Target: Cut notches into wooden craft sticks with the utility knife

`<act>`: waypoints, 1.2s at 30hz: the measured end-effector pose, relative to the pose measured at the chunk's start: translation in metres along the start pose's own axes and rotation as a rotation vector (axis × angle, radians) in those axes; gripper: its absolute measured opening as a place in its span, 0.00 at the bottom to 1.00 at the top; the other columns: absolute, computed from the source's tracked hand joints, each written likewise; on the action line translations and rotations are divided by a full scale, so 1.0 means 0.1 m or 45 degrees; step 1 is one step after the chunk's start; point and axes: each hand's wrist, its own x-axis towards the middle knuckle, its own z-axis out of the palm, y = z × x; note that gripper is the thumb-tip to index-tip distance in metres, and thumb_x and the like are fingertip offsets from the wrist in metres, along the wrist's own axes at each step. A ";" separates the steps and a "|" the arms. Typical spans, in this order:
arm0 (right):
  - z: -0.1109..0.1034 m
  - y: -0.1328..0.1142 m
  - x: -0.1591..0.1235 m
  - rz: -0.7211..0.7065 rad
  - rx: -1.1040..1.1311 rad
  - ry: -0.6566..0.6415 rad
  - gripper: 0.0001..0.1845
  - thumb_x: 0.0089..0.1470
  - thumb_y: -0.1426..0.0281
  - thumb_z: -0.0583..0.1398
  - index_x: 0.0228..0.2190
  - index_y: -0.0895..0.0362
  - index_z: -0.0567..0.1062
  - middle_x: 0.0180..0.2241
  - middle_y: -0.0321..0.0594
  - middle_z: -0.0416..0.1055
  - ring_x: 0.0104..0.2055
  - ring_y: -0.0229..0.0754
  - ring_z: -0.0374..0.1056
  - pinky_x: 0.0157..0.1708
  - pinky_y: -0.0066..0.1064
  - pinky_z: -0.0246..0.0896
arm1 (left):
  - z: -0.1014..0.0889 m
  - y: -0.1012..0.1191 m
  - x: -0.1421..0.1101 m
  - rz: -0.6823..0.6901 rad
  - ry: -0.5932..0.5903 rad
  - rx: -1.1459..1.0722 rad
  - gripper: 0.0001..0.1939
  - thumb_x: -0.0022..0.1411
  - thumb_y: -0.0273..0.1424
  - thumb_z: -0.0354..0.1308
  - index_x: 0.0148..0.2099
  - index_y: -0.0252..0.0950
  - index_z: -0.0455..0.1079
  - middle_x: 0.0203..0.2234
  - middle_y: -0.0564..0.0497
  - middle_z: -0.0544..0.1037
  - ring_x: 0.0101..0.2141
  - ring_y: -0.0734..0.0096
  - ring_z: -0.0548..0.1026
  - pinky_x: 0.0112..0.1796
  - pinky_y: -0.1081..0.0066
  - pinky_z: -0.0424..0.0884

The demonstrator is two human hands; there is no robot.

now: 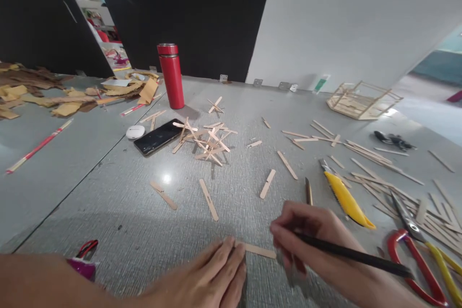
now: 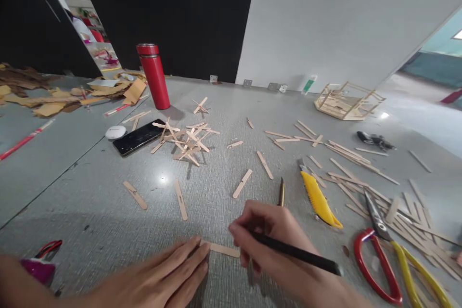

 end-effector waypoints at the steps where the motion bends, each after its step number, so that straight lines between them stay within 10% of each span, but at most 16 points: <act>1: 0.06 0.02 0.02 0.022 0.059 -0.062 0.18 0.64 0.54 0.62 0.30 0.55 0.72 0.21 0.33 0.72 0.21 0.34 0.66 0.20 0.24 0.62 | 0.00 0.01 0.00 -0.005 -0.007 -0.006 0.17 0.77 0.30 0.50 0.60 0.30 0.75 0.57 0.44 0.79 0.56 0.61 0.77 0.55 0.67 0.68; 36: 0.42 0.13 0.26 -0.225 -0.149 0.080 0.25 0.65 0.65 0.59 0.19 0.52 0.57 0.12 0.24 0.51 0.15 0.30 0.47 0.14 0.25 0.41 | -0.13 -0.09 0.05 -0.151 0.096 -0.171 0.16 0.75 0.26 0.49 0.53 0.32 0.78 0.50 0.43 0.83 0.51 0.63 0.79 0.48 0.69 0.69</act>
